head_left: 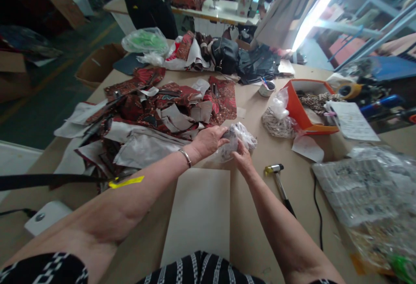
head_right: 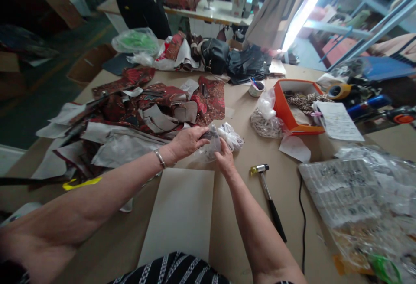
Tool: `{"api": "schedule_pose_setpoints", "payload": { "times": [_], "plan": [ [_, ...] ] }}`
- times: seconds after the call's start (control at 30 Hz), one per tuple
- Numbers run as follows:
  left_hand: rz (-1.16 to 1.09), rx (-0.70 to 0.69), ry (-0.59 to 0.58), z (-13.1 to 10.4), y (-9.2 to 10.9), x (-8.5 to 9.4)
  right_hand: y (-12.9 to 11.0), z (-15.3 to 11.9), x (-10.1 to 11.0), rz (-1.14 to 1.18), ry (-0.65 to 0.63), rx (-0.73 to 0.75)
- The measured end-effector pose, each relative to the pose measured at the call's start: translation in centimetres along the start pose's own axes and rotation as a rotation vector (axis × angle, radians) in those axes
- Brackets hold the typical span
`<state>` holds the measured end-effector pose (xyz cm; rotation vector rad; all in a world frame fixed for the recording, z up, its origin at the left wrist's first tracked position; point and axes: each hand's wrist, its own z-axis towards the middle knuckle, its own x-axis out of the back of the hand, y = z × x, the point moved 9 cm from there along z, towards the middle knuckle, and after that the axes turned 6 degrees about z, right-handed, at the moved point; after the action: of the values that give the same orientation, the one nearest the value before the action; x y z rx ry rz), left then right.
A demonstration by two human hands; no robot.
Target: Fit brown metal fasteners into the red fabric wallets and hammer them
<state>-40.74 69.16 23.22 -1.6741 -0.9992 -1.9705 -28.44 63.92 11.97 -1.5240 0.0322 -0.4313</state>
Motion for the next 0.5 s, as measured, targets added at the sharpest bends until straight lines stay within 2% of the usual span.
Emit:
{"api": "schedule_pose_setpoints", "payload": {
  "times": [0.17, 0.3, 0.4, 0.5],
  "plan": [
    [0.021, -0.104, -0.044, 0.3, 1.8, 0.2, -4.1, 1.8, 0.5, 0.325, -0.067, -0.016],
    [-0.041, -0.133, -0.028, 0.5, 2.3, 0.6, -5.0, 2.6, 0.6, 0.474, -0.032, -0.113],
    [-0.197, -0.134, 0.024, 0.0, 1.4, 1.1, -4.4, 2.5, 1.0, 0.539, 0.035, -0.133],
    [-0.336, -0.029, 0.073, -1.3, -1.2, 0.8, -3.5, 2.2, 1.5, 0.562, 0.088, -0.135]
  ]
}}
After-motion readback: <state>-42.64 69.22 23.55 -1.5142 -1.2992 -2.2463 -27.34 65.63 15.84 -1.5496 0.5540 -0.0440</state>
